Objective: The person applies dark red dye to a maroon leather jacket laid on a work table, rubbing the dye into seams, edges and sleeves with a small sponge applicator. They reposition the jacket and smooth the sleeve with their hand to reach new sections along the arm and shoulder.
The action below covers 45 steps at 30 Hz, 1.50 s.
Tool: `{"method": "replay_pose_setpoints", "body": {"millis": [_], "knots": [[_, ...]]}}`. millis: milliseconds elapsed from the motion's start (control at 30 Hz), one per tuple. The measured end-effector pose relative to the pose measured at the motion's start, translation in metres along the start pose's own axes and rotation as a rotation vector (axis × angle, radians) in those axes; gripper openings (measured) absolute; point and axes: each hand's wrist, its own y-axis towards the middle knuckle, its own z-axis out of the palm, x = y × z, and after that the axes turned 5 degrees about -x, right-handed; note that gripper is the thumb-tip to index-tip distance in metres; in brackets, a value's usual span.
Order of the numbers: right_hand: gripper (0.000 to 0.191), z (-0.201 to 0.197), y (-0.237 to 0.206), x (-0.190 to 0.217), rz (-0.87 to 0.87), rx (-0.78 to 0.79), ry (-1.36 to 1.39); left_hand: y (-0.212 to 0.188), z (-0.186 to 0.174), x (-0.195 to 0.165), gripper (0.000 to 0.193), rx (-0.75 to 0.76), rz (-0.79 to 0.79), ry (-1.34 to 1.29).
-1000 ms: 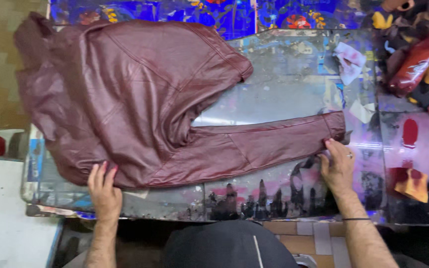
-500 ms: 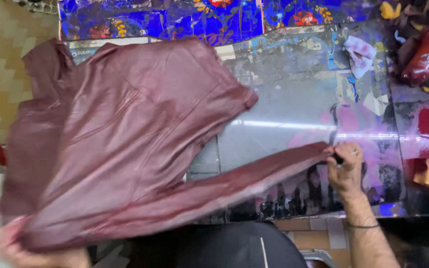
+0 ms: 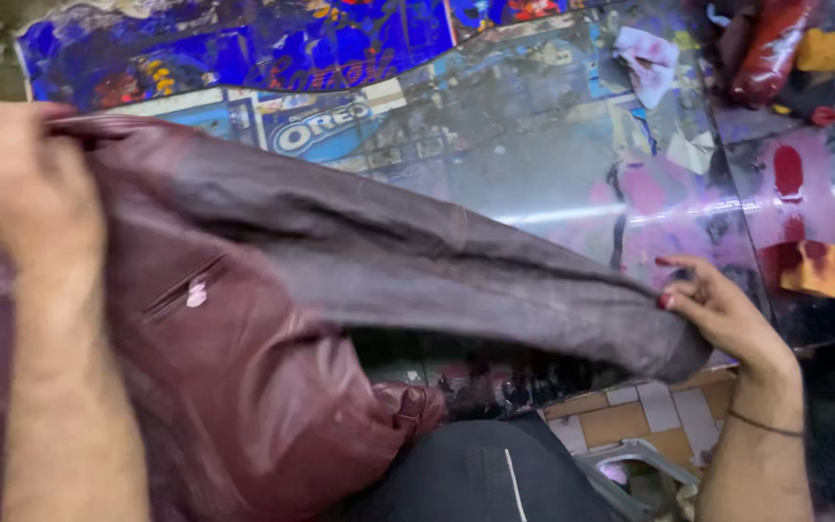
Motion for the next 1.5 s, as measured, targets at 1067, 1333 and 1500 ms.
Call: {"method": "replay_pose_setpoints", "body": {"millis": [1067, 1333, 1500], "knots": [[0.055, 0.064, -0.024, -0.056, -0.281, -0.607, 0.52, -0.076, 0.2, -0.038, 0.02, 0.409, -0.209, -0.781], [0.054, 0.061, 0.038, -0.01, -0.141, -0.766, 0.314, -0.005, 0.268, -0.073, 0.015, 0.329, -0.164, -0.532], [0.052, 0.068, 0.061, -0.018, -0.181, -0.878, -0.014, -0.009, 0.292, -0.094, 0.015, 0.338, -0.199, -0.591]]}}
